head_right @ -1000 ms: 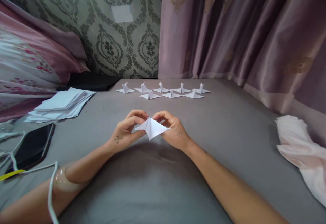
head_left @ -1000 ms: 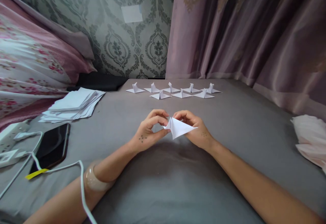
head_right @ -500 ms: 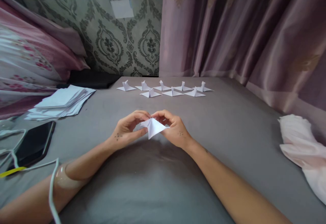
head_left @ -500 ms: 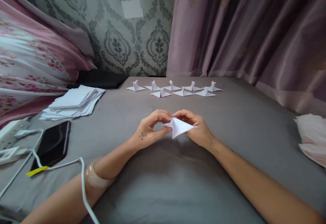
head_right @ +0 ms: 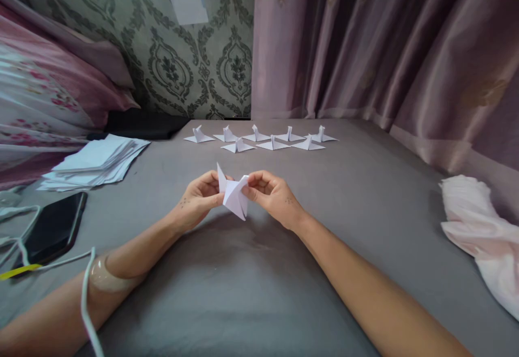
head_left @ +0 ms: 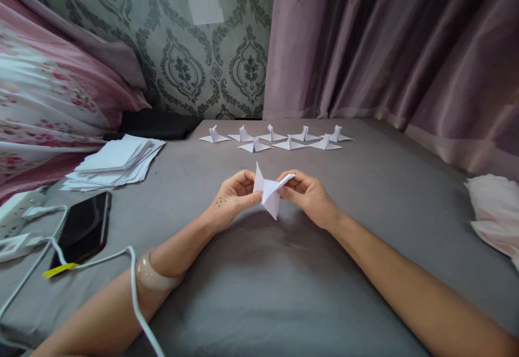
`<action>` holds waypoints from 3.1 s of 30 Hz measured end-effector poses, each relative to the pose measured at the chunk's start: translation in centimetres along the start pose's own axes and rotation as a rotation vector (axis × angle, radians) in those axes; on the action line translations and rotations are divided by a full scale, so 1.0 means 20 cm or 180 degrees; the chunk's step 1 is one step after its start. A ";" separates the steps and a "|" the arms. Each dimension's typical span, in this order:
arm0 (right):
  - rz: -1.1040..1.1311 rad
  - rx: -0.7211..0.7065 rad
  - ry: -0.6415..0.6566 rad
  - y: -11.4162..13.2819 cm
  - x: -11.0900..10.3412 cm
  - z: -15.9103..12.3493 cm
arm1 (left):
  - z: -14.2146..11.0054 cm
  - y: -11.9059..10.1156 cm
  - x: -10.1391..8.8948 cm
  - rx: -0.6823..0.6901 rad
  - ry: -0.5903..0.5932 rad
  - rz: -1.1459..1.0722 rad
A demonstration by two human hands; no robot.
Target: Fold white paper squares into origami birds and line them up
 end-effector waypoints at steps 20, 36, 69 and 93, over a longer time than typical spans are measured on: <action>-0.0392 0.0119 -0.0233 0.00 0.06 -0.01 | -0.03 0.08 0.02 -0.0604 -0.0146 -0.0181; -0.0488 0.0286 -0.0184 0.02 0.09 -0.04 | -0.03 0.10 -0.06 -0.0503 -0.0727 0.0090; 0.0561 0.1111 -0.0449 -0.25 -0.03 0.03 | -0.06 0.18 -0.09 -0.1174 -0.0671 0.0066; -0.1172 -0.0414 -0.1128 0.21 0.03 -0.07 | -0.03 -0.04 -0.01 0.0080 -0.0508 0.1386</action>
Point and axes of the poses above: each hand's wrist, its own z-axis towards the middle knuckle, its own x-axis out of the palm, y = z × x, the point moved 9 cm from there along z, towards the middle knuckle, and after that the axes turned 10 degrees about x, right-handed, at the moved point
